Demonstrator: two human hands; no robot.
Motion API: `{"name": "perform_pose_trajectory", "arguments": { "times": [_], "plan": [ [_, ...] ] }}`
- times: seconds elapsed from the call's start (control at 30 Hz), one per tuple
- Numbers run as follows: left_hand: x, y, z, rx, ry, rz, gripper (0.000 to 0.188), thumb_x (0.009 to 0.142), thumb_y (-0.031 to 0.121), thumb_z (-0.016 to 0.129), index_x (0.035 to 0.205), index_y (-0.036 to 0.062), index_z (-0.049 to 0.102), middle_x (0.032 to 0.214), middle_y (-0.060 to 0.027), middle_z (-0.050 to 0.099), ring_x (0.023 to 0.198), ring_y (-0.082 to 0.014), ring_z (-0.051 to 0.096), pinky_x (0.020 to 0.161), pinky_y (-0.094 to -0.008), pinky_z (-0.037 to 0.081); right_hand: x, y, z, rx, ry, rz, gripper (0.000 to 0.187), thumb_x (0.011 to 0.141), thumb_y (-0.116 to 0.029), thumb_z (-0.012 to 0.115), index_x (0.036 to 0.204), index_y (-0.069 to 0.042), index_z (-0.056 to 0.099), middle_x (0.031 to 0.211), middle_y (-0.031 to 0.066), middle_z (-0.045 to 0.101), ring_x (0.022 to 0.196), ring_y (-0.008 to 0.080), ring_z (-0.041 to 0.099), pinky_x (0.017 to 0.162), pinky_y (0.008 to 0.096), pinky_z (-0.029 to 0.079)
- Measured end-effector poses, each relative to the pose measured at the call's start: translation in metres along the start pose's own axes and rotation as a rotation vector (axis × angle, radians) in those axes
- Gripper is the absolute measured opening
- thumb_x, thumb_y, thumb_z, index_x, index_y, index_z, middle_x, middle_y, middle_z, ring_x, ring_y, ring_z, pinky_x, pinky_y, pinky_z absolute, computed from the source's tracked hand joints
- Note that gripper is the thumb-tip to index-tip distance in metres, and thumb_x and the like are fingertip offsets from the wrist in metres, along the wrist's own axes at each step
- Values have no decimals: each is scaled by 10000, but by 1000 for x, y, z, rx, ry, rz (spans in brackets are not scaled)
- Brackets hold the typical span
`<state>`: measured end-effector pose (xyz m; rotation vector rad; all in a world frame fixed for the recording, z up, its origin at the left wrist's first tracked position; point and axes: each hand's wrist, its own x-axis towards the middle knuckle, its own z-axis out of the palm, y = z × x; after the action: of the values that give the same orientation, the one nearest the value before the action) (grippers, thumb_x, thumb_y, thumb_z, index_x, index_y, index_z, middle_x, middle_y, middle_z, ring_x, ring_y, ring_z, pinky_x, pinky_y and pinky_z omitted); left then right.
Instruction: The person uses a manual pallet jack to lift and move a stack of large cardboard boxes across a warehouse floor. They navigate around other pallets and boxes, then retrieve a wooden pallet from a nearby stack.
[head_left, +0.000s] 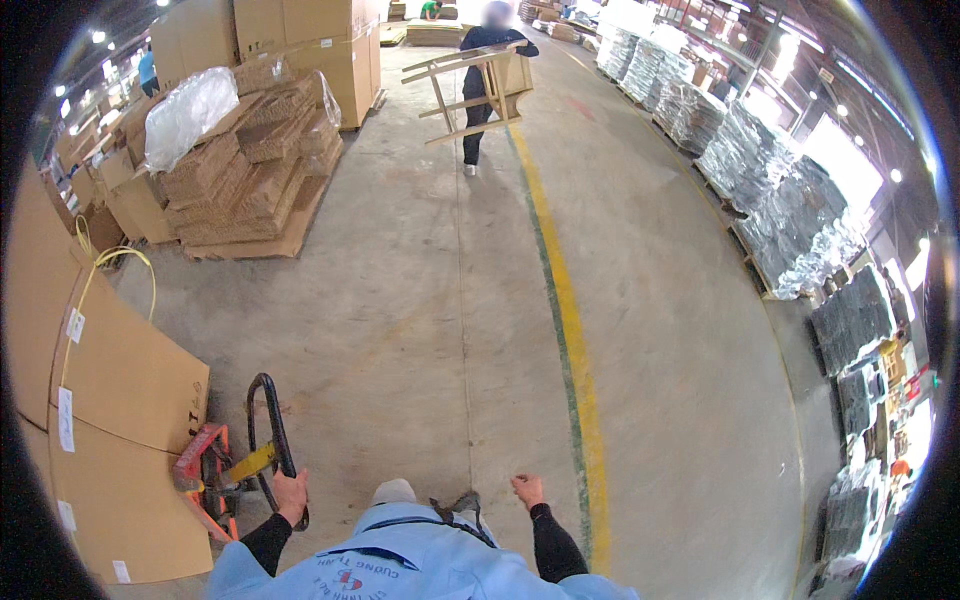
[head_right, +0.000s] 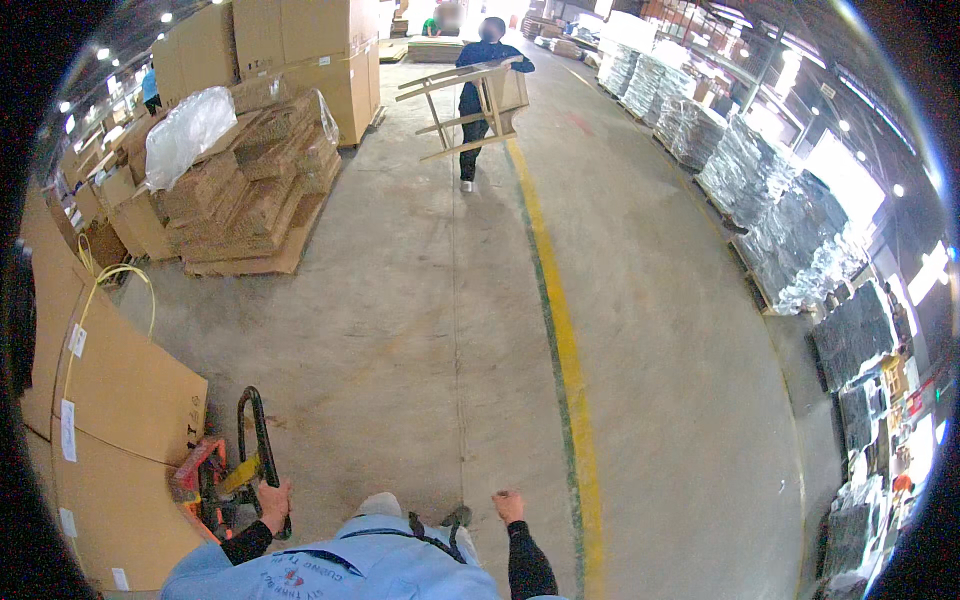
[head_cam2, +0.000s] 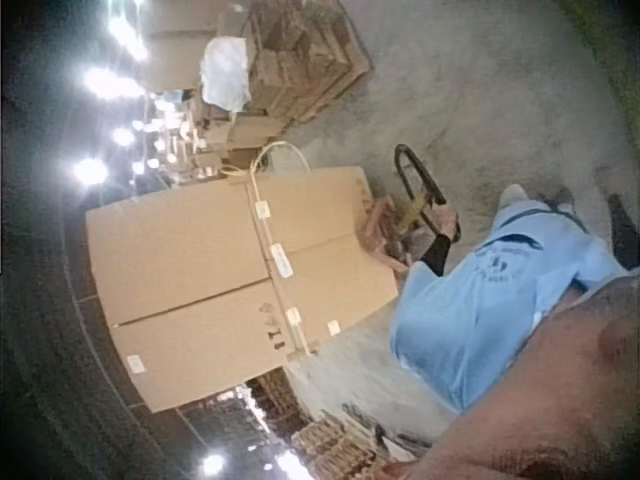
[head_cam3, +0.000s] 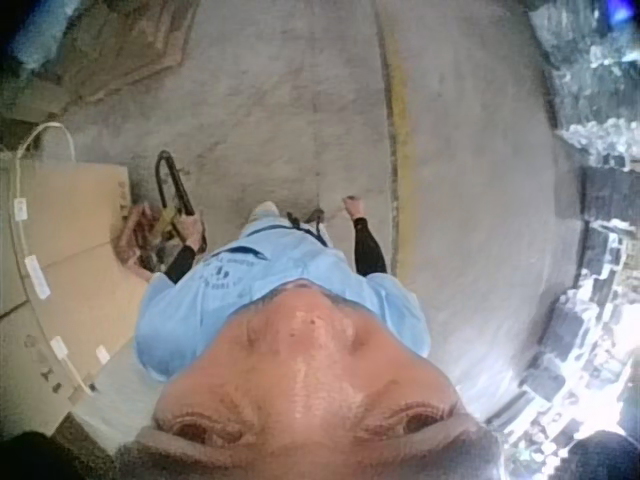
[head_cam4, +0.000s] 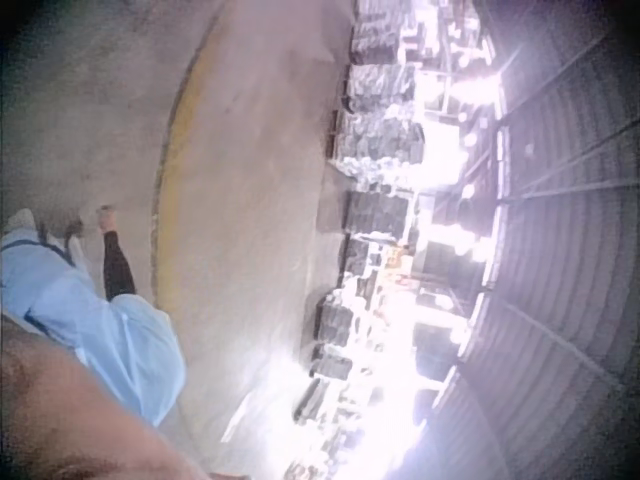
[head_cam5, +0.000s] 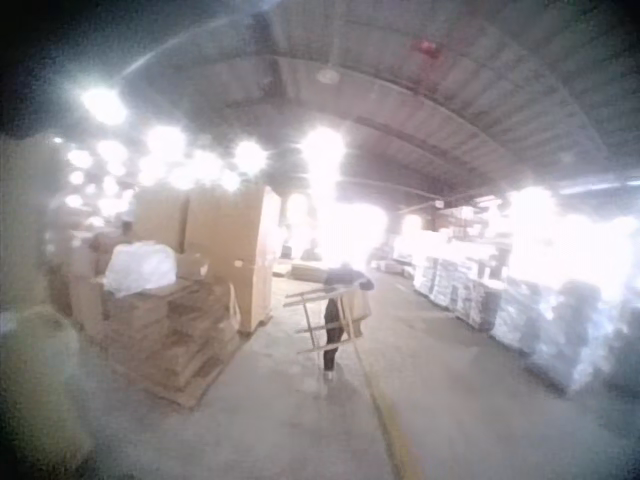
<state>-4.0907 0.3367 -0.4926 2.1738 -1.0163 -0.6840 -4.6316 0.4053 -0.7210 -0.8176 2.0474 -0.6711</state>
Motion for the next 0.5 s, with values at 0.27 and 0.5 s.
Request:
{"name": "perform_pose_trajectory", "arguments": {
  "times": [0.27, 0.5],
  "plan": [
    [-17, 62, 84, -58, -57, -71, 225, 795, 77, 636, 926, -52, 506, 582, -114, 563, 415, -234, 577, 366, -361, 448, 3, 38, -25, 7, 9, 62, 416, 771, -335, 701, 994, 15, 724, 895, 210, 715, 816, 309, 705, 769, 373, 550],
    [-18, 104, 152, -338, -229, -65, 226, 808, 84, 653, 898, -46, 492, 573, -75, 535, 393, -197, 537, 345, -353, 421, -4, 69, -54, 95, -60, 144, 359, 810, -235, 684, 1035, 45, 693, 788, 85, 682, 599, 143, 612, 498, 275, 483]
  ]
}}
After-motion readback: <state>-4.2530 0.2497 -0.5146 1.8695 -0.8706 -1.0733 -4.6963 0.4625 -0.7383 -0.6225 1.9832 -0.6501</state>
